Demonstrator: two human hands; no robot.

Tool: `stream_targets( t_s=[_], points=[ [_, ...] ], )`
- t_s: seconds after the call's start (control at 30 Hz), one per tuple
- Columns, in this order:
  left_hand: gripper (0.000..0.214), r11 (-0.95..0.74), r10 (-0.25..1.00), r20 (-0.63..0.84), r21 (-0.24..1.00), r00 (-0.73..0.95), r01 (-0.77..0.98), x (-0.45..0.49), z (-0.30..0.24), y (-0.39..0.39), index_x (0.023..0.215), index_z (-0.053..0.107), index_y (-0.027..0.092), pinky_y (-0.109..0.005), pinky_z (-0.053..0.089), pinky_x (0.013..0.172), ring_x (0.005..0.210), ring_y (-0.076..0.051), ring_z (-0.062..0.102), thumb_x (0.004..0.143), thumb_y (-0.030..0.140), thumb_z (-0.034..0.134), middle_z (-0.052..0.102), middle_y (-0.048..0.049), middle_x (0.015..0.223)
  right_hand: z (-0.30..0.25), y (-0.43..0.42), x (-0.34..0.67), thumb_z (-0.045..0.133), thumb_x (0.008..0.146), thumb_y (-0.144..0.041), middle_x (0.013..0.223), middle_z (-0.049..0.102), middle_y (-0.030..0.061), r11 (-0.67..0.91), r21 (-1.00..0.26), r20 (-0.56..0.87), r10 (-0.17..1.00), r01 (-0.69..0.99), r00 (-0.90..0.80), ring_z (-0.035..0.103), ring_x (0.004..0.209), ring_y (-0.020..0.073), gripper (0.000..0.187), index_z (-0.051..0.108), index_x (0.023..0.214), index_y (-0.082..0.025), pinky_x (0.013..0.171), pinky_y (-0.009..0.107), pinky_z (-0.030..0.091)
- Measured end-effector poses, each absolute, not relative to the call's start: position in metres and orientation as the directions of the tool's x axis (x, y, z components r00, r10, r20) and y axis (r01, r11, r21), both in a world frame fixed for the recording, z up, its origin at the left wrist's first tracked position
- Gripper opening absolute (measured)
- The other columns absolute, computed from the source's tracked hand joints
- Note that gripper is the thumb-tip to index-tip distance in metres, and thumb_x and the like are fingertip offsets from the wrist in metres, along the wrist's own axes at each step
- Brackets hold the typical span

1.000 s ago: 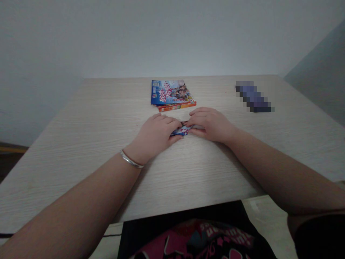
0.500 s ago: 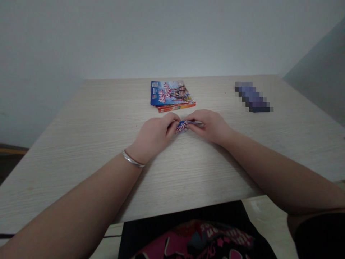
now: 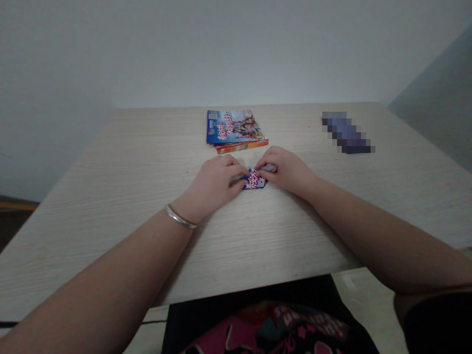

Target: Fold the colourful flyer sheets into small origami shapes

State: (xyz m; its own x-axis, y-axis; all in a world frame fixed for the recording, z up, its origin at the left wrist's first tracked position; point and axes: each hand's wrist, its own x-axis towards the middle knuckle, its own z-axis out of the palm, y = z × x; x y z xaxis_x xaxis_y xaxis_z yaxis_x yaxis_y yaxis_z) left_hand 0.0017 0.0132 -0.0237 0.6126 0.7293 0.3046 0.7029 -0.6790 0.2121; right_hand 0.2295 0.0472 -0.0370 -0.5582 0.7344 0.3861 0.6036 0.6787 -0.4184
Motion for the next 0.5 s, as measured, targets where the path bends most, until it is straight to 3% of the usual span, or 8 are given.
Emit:
stream_targets(
  t_s=[0.13,0.3,0.5],
  points=[
    [0.024,-0.72,0.692,0.264,0.171,0.672,0.673,0.002,-0.019,0.012,0.104,0.077,0.016,-0.042,0.053,0.09,0.096,-0.025,0.066,0.093,0.025,0.058,0.073,-0.0109,0.106,-0.029,0.043,0.231,0.069,0.086,-0.023,0.091,0.074,0.008,0.74,-0.214,0.46,0.652,0.637,-0.603,0.064,0.091,0.0245,0.009,0.077,0.085,-0.02,0.088,0.042,0.047],
    [0.03,-0.778,0.625,0.274,0.15,0.731,0.609,0.0,-0.02,0.014,0.115,0.075,0.015,-0.045,0.049,0.106,0.117,-0.026,0.063,0.096,0.024,0.052,0.069,-0.0126,0.129,-0.029,0.046,0.238,0.074,0.086,-0.034,0.09,0.077,0.0044,0.872,-0.281,0.372,0.484,0.401,-0.792,0.069,0.086,0.0212,0.015,0.078,0.093,-0.022,0.081,0.036,0.049],
    [0.036,-0.801,0.598,0.215,0.14,0.772,0.582,-0.005,-0.02,0.019,0.123,0.07,0.019,-0.044,0.041,0.116,0.128,-0.022,0.058,0.097,0.018,0.046,0.071,-0.0045,0.13,-0.032,0.053,0.248,0.067,0.092,-0.027,0.103,0.079,0.0068,0.894,-0.29,0.398,0.438,0.343,-0.806,0.072,0.098,0.0222,0.014,0.077,0.097,-0.019,0.089,0.037,0.052]
  ],
)
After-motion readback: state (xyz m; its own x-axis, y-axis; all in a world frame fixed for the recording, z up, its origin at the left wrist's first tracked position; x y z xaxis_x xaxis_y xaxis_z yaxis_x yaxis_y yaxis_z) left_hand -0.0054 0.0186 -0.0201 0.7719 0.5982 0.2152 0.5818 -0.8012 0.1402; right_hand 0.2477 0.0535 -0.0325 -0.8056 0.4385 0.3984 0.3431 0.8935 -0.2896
